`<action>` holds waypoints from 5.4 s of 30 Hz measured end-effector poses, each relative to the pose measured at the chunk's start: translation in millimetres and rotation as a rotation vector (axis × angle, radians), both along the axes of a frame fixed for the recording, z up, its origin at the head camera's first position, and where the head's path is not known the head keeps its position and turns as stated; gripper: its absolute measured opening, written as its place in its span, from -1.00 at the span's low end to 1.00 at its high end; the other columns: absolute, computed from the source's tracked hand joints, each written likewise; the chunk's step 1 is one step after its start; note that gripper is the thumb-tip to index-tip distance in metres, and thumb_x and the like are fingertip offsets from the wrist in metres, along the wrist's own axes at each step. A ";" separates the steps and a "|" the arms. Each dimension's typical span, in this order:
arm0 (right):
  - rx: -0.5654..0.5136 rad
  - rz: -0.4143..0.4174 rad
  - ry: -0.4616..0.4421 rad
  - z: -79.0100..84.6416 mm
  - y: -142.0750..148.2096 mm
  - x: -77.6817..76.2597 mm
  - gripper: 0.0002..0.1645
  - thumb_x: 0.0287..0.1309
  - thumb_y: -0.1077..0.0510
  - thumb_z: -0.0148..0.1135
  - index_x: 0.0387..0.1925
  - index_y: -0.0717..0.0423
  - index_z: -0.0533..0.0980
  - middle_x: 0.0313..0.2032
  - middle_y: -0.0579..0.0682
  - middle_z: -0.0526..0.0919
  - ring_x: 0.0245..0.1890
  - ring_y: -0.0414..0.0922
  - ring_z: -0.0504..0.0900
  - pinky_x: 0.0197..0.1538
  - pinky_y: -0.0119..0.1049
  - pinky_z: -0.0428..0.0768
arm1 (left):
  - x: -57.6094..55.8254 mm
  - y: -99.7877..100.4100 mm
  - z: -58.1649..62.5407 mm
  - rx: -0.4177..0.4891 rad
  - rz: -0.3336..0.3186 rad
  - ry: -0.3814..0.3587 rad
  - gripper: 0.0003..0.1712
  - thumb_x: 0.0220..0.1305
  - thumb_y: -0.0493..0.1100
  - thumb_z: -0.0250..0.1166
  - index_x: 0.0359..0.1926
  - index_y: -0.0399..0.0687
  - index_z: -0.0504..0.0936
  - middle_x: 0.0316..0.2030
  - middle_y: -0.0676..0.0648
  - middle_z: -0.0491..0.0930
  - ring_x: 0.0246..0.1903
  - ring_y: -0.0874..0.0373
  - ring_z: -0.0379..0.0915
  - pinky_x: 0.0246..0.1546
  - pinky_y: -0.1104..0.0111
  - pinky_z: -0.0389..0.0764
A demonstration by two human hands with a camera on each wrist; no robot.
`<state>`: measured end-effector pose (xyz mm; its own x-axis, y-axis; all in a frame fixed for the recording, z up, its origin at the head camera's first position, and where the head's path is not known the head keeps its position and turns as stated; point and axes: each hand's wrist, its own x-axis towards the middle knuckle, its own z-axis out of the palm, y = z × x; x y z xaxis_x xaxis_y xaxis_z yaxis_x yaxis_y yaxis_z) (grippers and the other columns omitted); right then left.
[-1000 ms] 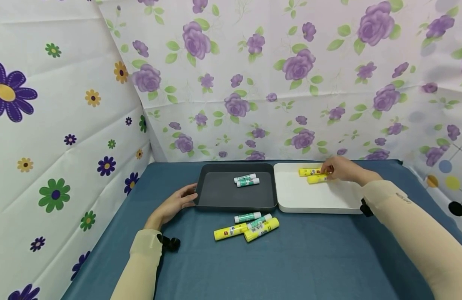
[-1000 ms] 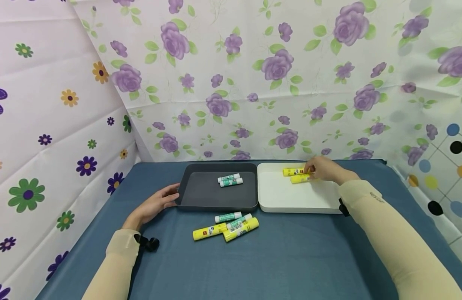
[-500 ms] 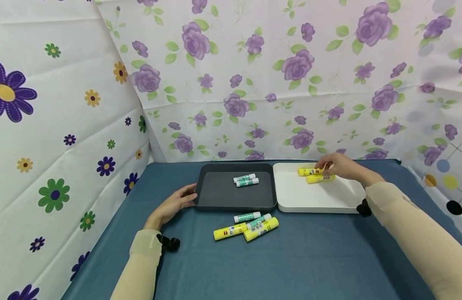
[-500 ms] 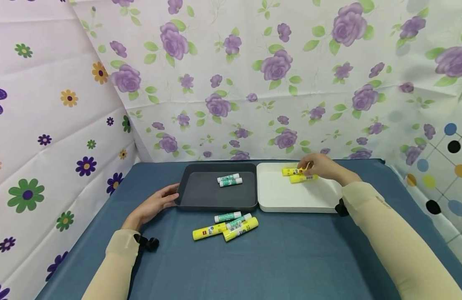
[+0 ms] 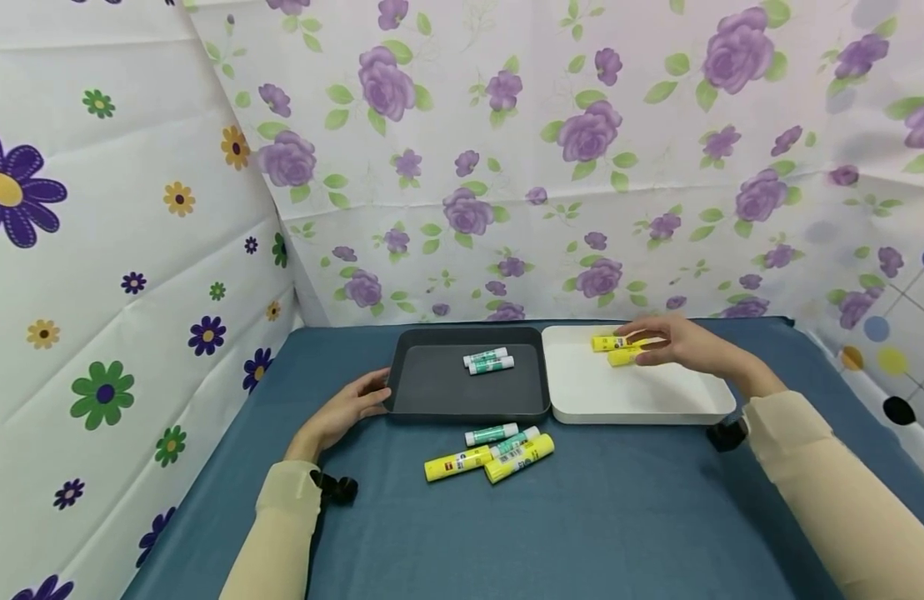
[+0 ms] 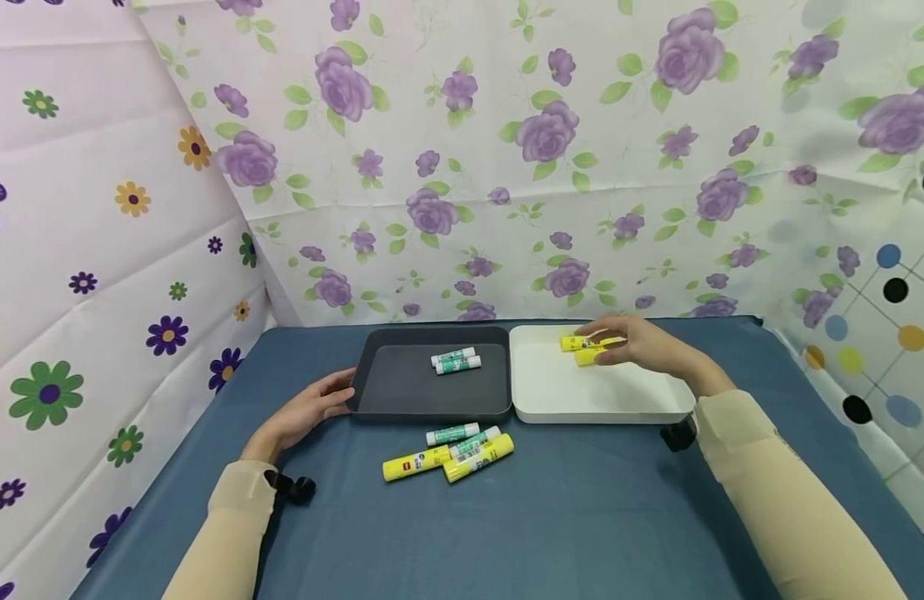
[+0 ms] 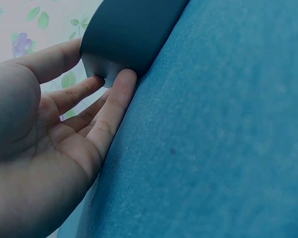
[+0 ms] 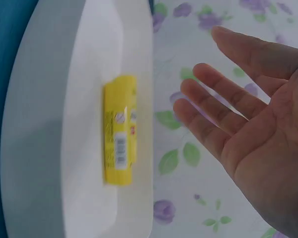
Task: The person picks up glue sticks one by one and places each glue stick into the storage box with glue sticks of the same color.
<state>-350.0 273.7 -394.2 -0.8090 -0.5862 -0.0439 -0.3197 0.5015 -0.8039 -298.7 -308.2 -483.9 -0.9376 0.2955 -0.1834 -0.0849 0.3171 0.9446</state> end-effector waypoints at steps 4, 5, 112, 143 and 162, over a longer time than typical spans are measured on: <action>-0.007 -0.016 0.014 2.6 -9.6 16.3 -0.39 0.43 0.10 0.33 0.43 0.09 0.45 0.42 0.24 0.41 0.41 0.34 0.36 0.21 0.05 0.66 | -0.2 -0.5 -0.3 -0.002 0.003 -0.001 -0.22 0.64 -0.01 0.12 0.67 -0.11 0.01 0.54 -0.33 0.12 0.48 -0.25 0.17 0.44 -0.09 0.36; -0.007 -0.016 0.021 2.7 -11.8 20.1 -0.37 0.43 0.07 0.33 0.44 0.10 0.44 0.42 0.23 0.41 0.41 0.34 0.37 0.21 0.04 0.67 | -0.6 -0.4 -0.6 -0.003 0.002 -0.001 -0.21 0.64 -0.01 0.12 0.67 -0.11 0.01 0.55 -0.33 0.11 0.48 -0.26 0.16 0.44 -0.09 0.36; -0.045 0.328 0.023 -68.5 -133.8 90.9 -0.58 0.32 0.25 0.41 0.20 0.10 0.64 0.08 0.04 0.69 -0.03 -0.09 0.63 0.07 -0.19 0.66 | -0.4 2.1 1.5 -0.002 0.016 -0.020 -0.18 0.63 0.01 0.14 0.67 -0.14 -0.01 0.54 -0.33 0.09 0.49 -0.25 0.10 0.46 -0.12 0.32; -0.005 0.327 -0.001 -70.5 -135.2 90.5 -0.54 0.28 0.27 0.43 0.19 -0.02 0.65 0.07 -0.07 0.70 -0.06 -0.18 0.63 0.05 -0.22 0.65 | 1.2 1.8 2.8 -0.011 0.011 -0.016 -0.20 0.64 -0.01 0.12 0.67 -0.14 -0.02 0.55 -0.34 0.07 0.51 -0.25 0.07 0.47 -0.13 0.29; -0.050 0.316 -0.040 -68.5 -131.6 86.2 -0.61 0.31 0.24 0.42 0.15 0.04 0.68 0.07 -0.06 0.73 -0.02 -0.11 0.66 0.10 -0.25 0.66 | 1.4 2.0 2.9 0.000 0.010 -0.015 -0.21 0.65 -0.03 0.11 0.66 -0.16 -0.01 0.54 -0.34 0.09 0.50 -0.25 0.09 0.47 -0.13 0.30</action>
